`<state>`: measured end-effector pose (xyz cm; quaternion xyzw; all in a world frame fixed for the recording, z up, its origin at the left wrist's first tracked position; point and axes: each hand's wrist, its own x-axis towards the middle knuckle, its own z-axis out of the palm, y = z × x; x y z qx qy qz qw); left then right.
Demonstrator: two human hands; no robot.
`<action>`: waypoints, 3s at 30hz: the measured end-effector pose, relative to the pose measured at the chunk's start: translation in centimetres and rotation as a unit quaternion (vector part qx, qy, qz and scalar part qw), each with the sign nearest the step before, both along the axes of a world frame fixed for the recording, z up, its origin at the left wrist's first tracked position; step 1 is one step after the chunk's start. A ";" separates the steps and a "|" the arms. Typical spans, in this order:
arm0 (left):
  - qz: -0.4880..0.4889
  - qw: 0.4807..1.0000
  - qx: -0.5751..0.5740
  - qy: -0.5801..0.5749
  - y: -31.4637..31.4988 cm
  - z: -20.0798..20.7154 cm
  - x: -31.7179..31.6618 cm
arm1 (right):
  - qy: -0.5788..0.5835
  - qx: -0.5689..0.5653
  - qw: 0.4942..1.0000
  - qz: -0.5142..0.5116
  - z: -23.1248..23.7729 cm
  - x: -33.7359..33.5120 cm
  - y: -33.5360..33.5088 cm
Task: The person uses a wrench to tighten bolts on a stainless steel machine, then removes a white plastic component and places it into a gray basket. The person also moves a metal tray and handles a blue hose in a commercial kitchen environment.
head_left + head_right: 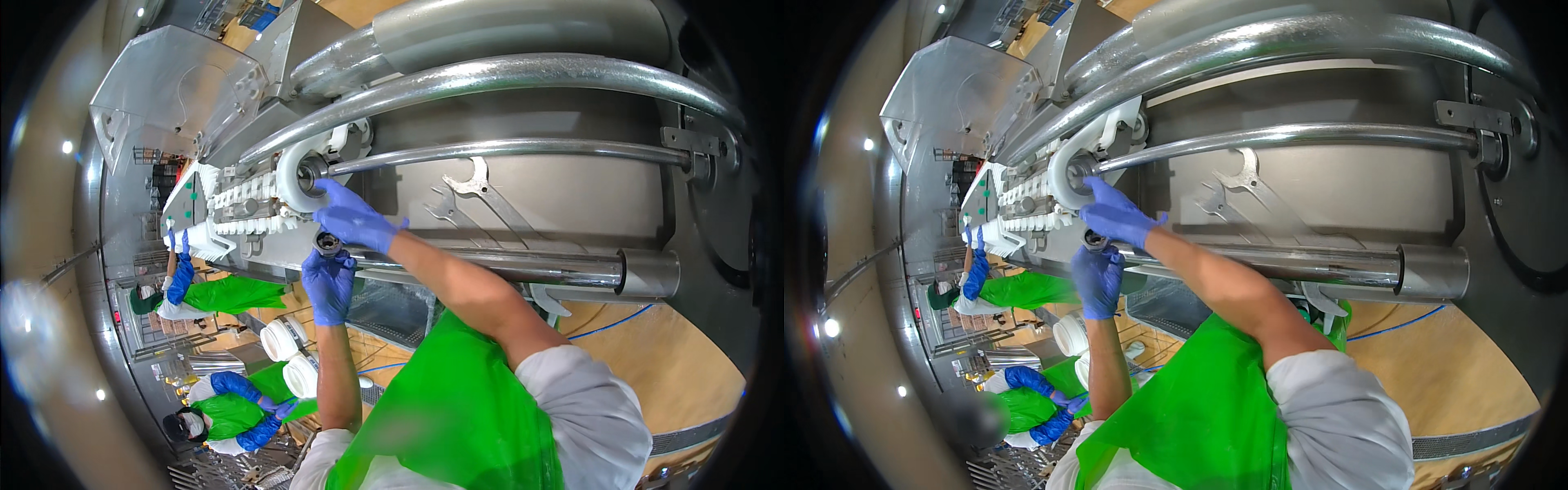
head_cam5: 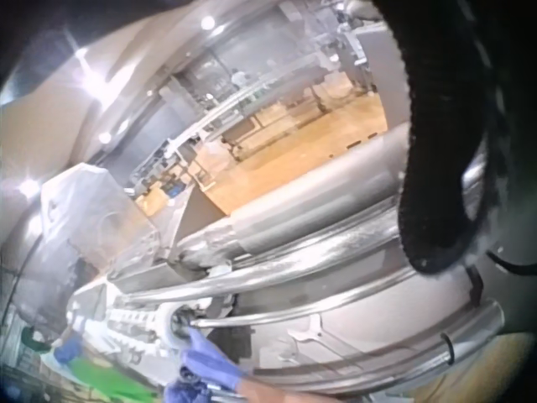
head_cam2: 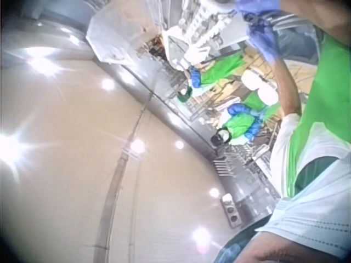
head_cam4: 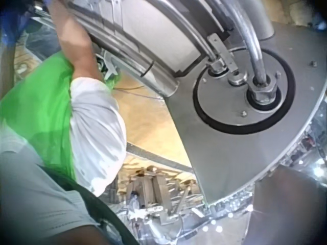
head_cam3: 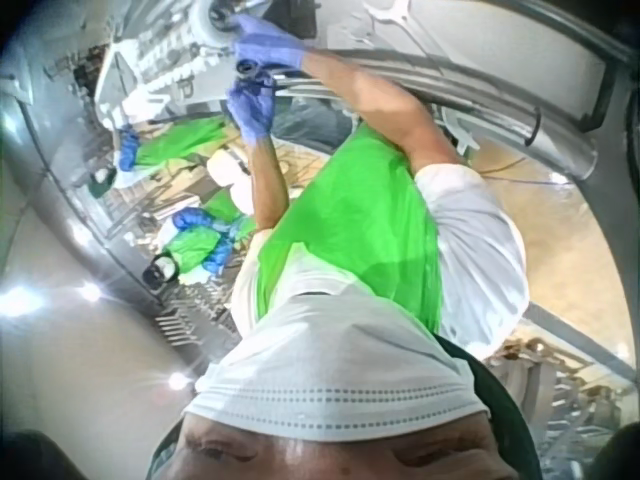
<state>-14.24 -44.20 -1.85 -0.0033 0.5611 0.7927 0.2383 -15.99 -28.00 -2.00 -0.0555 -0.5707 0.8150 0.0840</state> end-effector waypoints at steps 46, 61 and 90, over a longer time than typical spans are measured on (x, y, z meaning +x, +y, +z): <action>0.075 0.710 -0.328 0.619 -17.5 -5.5 -14.9 | -0.248 0.111 0.941 -0.200 4.4 -3.1 -3.0; 0.030 0.718 -0.337 0.609 -18.1 -6.3 -14.6 | -0.315 0.489 0.796 -0.168 3.9 -2.9 -3.7; 0.075 0.758 -0.358 0.539 -15.8 -4.0 -14.4 | -0.124 0.315 0.905 -0.256 -1.3 -2.4 -3.8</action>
